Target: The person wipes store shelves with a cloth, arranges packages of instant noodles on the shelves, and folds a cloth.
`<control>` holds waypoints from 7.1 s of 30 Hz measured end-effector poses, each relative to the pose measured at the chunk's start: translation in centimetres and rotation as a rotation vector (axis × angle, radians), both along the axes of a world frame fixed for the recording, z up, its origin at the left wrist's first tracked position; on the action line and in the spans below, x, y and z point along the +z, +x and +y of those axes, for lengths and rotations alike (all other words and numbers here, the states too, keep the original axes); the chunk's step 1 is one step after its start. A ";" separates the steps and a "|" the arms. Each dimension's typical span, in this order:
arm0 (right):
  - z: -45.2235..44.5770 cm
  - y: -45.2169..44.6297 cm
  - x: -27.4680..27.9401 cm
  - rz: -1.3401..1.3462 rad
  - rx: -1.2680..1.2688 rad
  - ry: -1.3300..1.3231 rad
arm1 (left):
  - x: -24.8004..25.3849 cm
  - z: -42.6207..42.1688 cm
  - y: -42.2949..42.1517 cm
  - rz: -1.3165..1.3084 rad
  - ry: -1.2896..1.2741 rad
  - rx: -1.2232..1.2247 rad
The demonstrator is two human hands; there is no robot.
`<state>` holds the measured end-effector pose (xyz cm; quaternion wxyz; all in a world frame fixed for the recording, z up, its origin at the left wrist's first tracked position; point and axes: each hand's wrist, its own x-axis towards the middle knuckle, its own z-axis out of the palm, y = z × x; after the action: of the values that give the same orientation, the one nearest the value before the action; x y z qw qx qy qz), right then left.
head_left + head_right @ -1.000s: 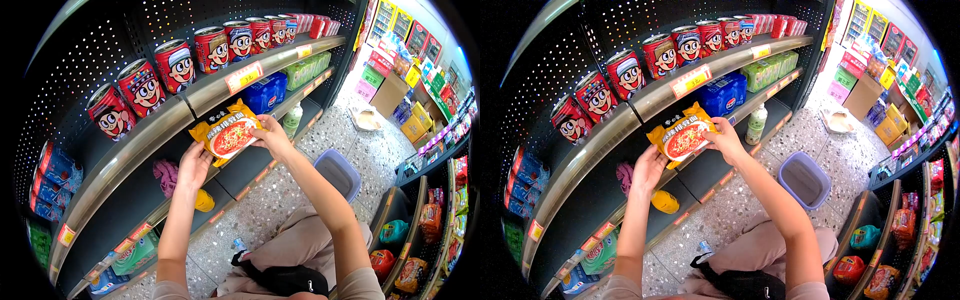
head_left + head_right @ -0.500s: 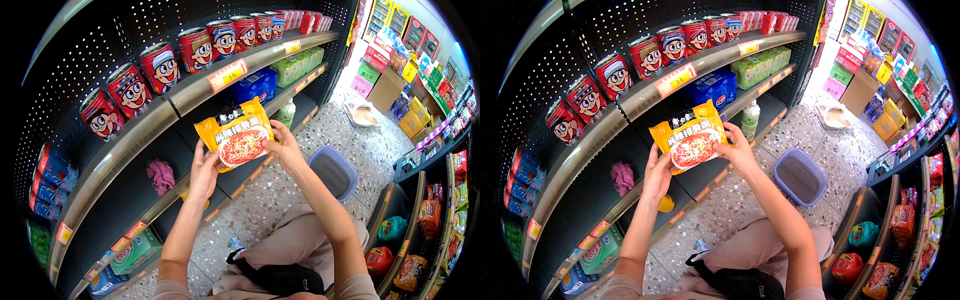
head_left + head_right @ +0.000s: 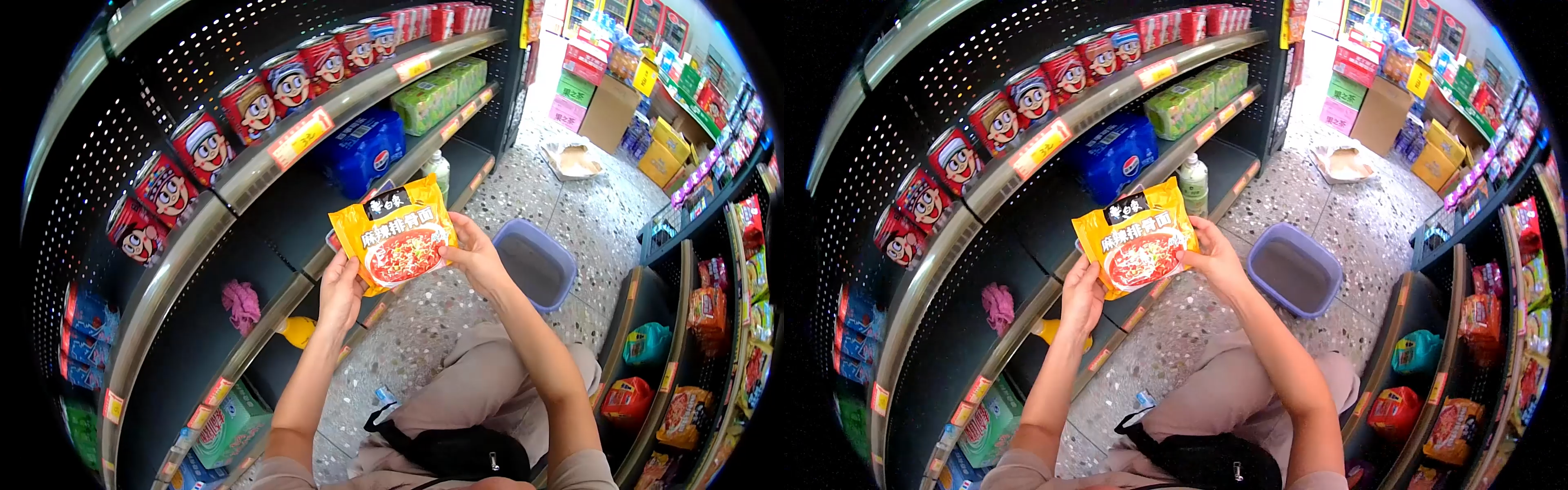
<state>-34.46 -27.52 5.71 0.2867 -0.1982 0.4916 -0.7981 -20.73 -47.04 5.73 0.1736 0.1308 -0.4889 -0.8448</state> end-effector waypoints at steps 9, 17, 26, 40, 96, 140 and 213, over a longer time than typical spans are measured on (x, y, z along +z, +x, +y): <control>7.3 -0.8 -1.6 -0.121 -0.109 -0.032 | -1.5 4.3 -3.9 0.049 0.005 -0.181; 12.7 0.3 -1.3 -0.137 -0.218 -0.017 | -3.0 8.0 -7.0 0.017 0.068 -0.308; 18.8 2.5 -2.6 -0.220 -0.384 -0.039 | -4.4 14.4 -9.2 -0.016 0.153 -0.375; 28.2 8.2 -1.5 -0.210 -0.673 -0.107 | -3.4 25.3 -10.8 -0.076 0.233 -0.654; 57.4 28.7 -4.3 0.251 -2.089 0.208 | -6.9 69.6 -1.7 -0.305 0.323 -1.517; 48.0 24.2 -7.6 0.552 -1.908 1.565 | 10.2 37.1 -6.1 0.756 -0.242 -0.734; 17.8 -1.7 -14.2 1.134 -0.471 1.492 | -8.7 1.7 -2.1 -0.015 -0.166 -0.129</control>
<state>-36.12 -9.68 -8.47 -0.1086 -0.2174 0.9645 -0.1033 -22.83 -45.32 -3.00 0.1257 0.0905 -0.5661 -0.8097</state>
